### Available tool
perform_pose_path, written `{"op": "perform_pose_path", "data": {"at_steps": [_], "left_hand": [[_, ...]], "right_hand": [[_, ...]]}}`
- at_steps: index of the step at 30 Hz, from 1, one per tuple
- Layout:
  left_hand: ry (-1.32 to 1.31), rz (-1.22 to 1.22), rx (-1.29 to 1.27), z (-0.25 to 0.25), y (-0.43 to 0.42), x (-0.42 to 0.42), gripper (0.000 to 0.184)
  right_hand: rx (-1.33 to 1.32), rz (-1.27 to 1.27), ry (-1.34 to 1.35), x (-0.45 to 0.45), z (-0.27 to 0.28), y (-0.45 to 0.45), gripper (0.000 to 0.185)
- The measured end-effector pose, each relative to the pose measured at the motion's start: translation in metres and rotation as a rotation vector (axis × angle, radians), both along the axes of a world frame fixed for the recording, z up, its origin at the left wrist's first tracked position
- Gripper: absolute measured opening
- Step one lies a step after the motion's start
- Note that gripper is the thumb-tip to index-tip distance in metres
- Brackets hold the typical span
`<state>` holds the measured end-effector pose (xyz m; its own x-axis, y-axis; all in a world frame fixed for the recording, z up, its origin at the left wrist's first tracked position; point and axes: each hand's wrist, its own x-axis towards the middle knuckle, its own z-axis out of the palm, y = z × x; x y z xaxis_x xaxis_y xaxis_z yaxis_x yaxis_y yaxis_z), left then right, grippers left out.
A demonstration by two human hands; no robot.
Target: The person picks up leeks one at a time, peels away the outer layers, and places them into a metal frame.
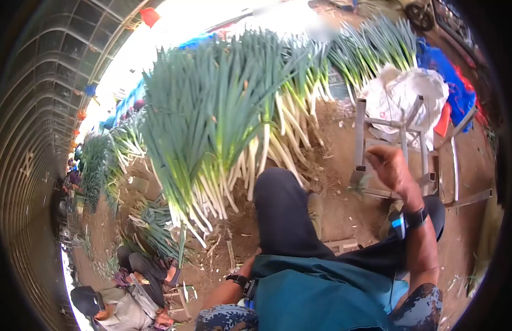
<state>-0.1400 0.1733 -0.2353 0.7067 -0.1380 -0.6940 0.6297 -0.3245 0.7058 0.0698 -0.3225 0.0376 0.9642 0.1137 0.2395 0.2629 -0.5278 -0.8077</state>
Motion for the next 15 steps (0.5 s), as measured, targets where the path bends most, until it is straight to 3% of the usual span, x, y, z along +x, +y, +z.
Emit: {"op": "perform_pose_path", "data": {"at_steps": [3, 5, 8, 13, 15], "left_hand": [[-0.108, -0.058, -0.021, -0.018, 0.017, 0.008, 0.033], [0.081, 0.201, -0.023, 0.009, 0.0, 0.019, 0.031], [0.067, 0.198, 0.072, 0.021, 0.0, 0.015, 0.033], [0.011, 0.189, -0.02, -0.075, 0.028, -0.027, 0.034], [0.016, 0.232, -0.085, -0.079, 0.029, -0.033, 0.032]], "right_hand": [[0.104, -0.132, 0.249, 0.018, -0.037, -0.024, 0.02], [0.113, -0.208, 0.234, 0.035, -0.079, -0.058, 0.023], [0.229, -0.277, 0.287, 0.043, -0.084, -0.07, 0.024], [0.08, -0.177, 0.222, 0.048, -0.084, -0.053, 0.024], [0.016, -0.15, 0.215, 0.05, -0.085, -0.049, 0.025]]}}
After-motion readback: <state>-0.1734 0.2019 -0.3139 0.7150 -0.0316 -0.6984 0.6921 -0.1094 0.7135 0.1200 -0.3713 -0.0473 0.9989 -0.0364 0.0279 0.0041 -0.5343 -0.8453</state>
